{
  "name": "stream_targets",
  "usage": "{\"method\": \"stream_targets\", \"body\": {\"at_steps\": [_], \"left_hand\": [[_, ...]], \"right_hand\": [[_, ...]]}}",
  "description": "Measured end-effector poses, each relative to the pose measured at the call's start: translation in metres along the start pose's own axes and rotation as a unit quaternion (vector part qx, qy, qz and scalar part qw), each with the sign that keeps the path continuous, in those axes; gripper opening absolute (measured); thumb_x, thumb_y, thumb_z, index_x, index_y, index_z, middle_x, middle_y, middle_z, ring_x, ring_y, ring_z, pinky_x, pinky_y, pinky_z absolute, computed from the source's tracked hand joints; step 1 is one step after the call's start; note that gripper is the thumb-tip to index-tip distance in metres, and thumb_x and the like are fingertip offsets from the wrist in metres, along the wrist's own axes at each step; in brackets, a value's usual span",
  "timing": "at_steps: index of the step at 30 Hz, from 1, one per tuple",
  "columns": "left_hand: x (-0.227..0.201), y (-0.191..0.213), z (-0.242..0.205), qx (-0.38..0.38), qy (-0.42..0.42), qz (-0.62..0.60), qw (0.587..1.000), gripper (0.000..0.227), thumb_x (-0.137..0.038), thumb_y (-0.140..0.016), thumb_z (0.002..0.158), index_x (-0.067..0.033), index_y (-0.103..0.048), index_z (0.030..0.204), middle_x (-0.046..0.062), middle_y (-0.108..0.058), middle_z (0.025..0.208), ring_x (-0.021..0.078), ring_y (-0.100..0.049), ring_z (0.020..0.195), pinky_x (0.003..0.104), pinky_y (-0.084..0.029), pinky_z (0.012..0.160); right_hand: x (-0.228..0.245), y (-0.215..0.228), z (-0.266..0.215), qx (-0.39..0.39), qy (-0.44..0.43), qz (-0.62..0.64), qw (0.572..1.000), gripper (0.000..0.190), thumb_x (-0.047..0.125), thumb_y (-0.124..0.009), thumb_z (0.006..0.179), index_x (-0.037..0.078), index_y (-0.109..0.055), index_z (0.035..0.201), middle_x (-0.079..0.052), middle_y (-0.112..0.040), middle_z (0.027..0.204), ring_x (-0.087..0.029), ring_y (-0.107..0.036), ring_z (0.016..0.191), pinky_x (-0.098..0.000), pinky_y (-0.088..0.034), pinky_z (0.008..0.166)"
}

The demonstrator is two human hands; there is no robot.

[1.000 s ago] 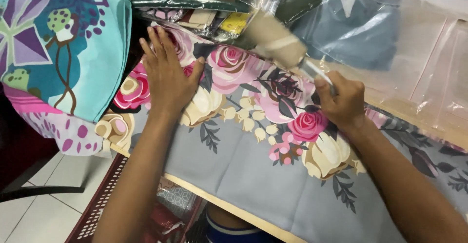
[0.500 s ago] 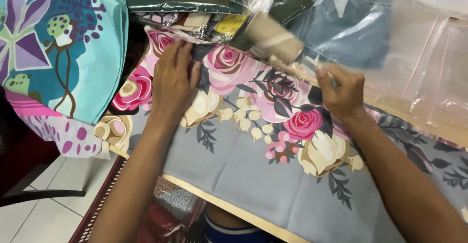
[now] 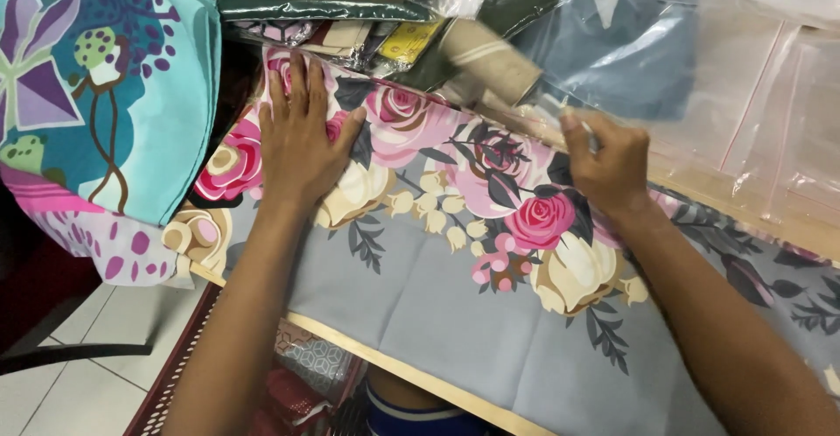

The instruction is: A person uses a lint roller to clean a piece of floral patterned fabric on a work surface.

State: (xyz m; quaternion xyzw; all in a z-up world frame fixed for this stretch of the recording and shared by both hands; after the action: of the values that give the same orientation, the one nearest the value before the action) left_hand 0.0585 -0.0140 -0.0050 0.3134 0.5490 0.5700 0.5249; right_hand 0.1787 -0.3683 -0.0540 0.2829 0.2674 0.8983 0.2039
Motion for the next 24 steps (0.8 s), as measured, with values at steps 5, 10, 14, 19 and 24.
{"method": "stream_targets", "body": {"at_steps": [5, 10, 14, 19, 24], "left_hand": [[-0.003, 0.005, 0.002, 0.028, 0.031, -0.001, 0.999, 0.091, -0.076, -0.031, 0.102, -0.0128, -0.021, 0.167, 0.018, -0.011, 0.171, 0.0447, -0.010, 0.156, 0.064, -0.019, 0.122], [-0.002, 0.004, 0.004, 0.071, 0.059, -0.027, 0.995, 0.088, -0.072, -0.025, 0.100, -0.0189, -0.004, 0.167, 0.008, 0.006, 0.172, 0.0342, 0.005, 0.158, 0.060, -0.005, 0.125], [-0.001, 0.005, 0.003, 0.059, 0.045, -0.043, 0.996, 0.090, -0.073, -0.027, 0.100, -0.0173, -0.003, 0.166, 0.011, 0.005, 0.172, 0.0344, 0.007, 0.157, 0.060, -0.004, 0.125], [0.018, -0.018, 0.001, -0.150, -0.126, -0.066, 0.978, 0.074, -0.047, -0.068, 0.107, -0.0105, -0.034, 0.162, 0.014, -0.029, 0.169, 0.0293, -0.018, 0.157, 0.060, -0.011, 0.129], [0.018, -0.030, 0.004, -0.267, -0.272, -0.049, 0.923, 0.044, -0.042, -0.080, 0.096, -0.0191, -0.073, 0.133, 0.008, -0.066, 0.143, 0.0302, -0.054, 0.139, 0.055, -0.032, 0.117]], "right_hand": [[-0.034, -0.021, -0.024, 0.031, 0.030, 0.046, 0.998, 0.039, 0.028, -0.065, 0.107, 0.015, -0.060, 0.071, -0.010, -0.053, 0.052, -0.037, -0.063, 0.055, -0.0351, -0.048, 0.054], [-0.005, -0.012, -0.009, 0.160, 0.085, -0.016, 0.983, 0.043, 0.029, -0.058, 0.109, 0.010, -0.065, 0.071, 0.002, -0.045, 0.047, -0.011, -0.038, 0.033, -0.0279, -0.032, 0.031], [-0.002, -0.009, -0.005, 0.116, 0.009, -0.033, 0.993, 0.043, 0.030, -0.059, 0.110, 0.009, -0.067, 0.072, -0.002, -0.051, 0.052, -0.017, -0.042, 0.042, -0.0377, -0.032, 0.043], [-0.009, -0.008, -0.004, 0.115, -0.056, 0.024, 0.991, 0.048, 0.025, -0.055, 0.115, 0.006, -0.061, 0.072, -0.002, -0.046, 0.052, -0.015, -0.037, 0.040, -0.0334, -0.029, 0.033], [-0.036, -0.007, -0.010, 0.100, -0.108, 0.123, 0.981, 0.053, 0.032, -0.057, 0.113, 0.015, -0.055, 0.062, -0.005, -0.050, 0.048, -0.010, -0.047, 0.052, -0.0281, -0.040, 0.056]]}}
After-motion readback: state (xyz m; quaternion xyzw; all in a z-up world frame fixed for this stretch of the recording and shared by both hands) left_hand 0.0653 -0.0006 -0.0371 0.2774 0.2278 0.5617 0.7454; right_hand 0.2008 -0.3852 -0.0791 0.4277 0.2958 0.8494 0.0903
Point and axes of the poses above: each hand's wrist, its own z-axis towards the middle knuckle, its own y-axis out of the back of the hand, x = y × z, the point moved 2 cm from there along z, towards the middle knuckle
